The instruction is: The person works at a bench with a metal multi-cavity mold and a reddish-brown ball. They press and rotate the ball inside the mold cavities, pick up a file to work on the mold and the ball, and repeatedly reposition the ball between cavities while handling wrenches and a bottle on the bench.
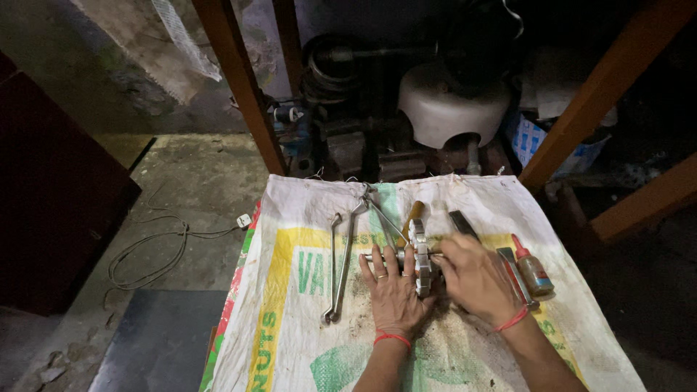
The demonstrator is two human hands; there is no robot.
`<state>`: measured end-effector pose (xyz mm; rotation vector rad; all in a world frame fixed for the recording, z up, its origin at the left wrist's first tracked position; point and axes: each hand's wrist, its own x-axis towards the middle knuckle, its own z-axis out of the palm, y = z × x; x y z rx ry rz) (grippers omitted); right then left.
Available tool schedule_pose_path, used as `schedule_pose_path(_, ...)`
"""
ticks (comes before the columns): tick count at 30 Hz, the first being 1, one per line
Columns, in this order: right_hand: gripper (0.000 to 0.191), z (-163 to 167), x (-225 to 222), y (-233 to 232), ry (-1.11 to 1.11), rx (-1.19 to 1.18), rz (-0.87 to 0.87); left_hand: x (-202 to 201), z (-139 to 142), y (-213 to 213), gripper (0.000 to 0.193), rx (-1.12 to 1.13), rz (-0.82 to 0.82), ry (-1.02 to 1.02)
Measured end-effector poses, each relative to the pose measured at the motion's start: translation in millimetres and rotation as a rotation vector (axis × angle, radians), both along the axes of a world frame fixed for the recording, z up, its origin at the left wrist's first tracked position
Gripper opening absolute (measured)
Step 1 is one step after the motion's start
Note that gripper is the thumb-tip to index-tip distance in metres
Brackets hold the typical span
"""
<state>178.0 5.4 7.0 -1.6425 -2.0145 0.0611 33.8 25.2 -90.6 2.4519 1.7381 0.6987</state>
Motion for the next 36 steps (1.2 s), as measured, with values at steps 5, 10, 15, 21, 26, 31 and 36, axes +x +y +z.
schedule_pose_path(5,0.016,6.5,0.9,-1.1,0.081,0.036,0.050,1.8,-7.0,0.8,0.106,-0.003,0.005,-0.028)
schedule_pose_path(10,0.016,-0.4,-0.6,8.2,0.025,0.005,0.065,5.0,-18.7,4.7,0.100,0.061,0.004,-0.078)
schedule_pose_path(15,0.016,-18.1,-17.3,20.0,-0.063,0.267,0.273,4.8,-21.7,5.2,0.084,0.260,0.067,0.020)
schedule_pose_path(21,0.020,-2.8,0.1,67.4,-0.005,0.225,0.049,4.1,-8.2,3.5,0.105,-0.127,0.009,0.022)
schedule_pose_path(26,0.015,11.9,40.9,60.1,0.085,0.198,-0.145,5.3,-8.1,2.2,0.100,0.016,0.010,-0.021)
schedule_pose_path(31,0.015,18.8,61.6,20.9,0.155,0.025,-0.218,5.1,-9.0,2.8,0.099,0.048,0.015,-0.019)
schedule_pose_path(36,0.021,27.5,60.5,8.2,-0.137,-0.271,-0.387,2.6,-0.9,1.9,0.108,-0.103,0.011,0.030)
